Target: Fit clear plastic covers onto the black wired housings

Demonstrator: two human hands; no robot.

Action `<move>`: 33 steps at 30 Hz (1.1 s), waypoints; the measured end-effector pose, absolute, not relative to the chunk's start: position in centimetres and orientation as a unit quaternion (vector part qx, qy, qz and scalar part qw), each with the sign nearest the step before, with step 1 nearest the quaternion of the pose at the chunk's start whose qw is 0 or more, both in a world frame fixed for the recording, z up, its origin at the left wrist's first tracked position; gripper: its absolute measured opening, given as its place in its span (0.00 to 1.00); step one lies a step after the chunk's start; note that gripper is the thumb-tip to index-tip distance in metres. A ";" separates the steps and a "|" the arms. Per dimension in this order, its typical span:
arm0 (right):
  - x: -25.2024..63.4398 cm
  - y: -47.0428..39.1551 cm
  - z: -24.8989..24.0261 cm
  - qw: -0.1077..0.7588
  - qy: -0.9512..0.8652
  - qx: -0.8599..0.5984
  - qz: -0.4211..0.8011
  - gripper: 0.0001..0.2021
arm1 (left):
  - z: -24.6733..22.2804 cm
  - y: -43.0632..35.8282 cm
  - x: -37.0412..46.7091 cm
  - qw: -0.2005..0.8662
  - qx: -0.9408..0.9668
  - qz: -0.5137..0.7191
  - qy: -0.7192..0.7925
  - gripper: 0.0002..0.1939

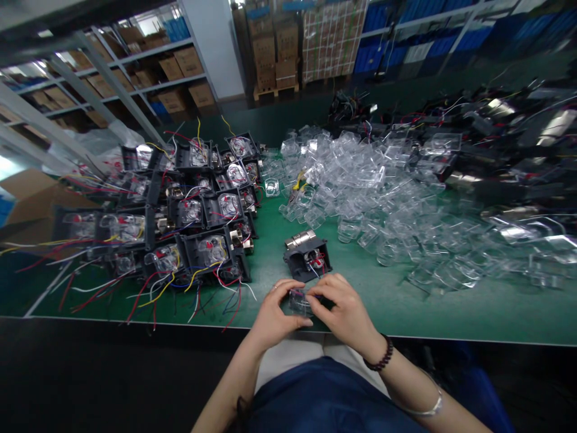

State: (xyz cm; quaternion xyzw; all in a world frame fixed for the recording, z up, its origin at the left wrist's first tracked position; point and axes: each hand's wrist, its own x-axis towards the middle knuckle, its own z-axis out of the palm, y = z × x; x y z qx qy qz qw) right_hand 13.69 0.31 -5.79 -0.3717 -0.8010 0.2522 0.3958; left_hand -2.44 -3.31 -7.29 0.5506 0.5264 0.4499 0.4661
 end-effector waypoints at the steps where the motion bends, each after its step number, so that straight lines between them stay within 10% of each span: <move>1: 13.6 0.3 -5.8 0.400 -0.799 -0.374 0.248 0.05 | -7.3 -3.3 -2.4 0.463 0.553 0.448 0.529 0.29; 14: 12.5 -0.8 -6.8 0.486 -0.774 -0.367 0.175 0.04 | -7.6 -3.7 -1.5 0.523 0.460 0.499 0.516 0.43; 33: 13.7 -0.5 -6.8 0.484 -0.795 -0.331 0.158 0.11 | -8.3 -3.7 0.1 0.618 0.265 0.614 0.413 0.32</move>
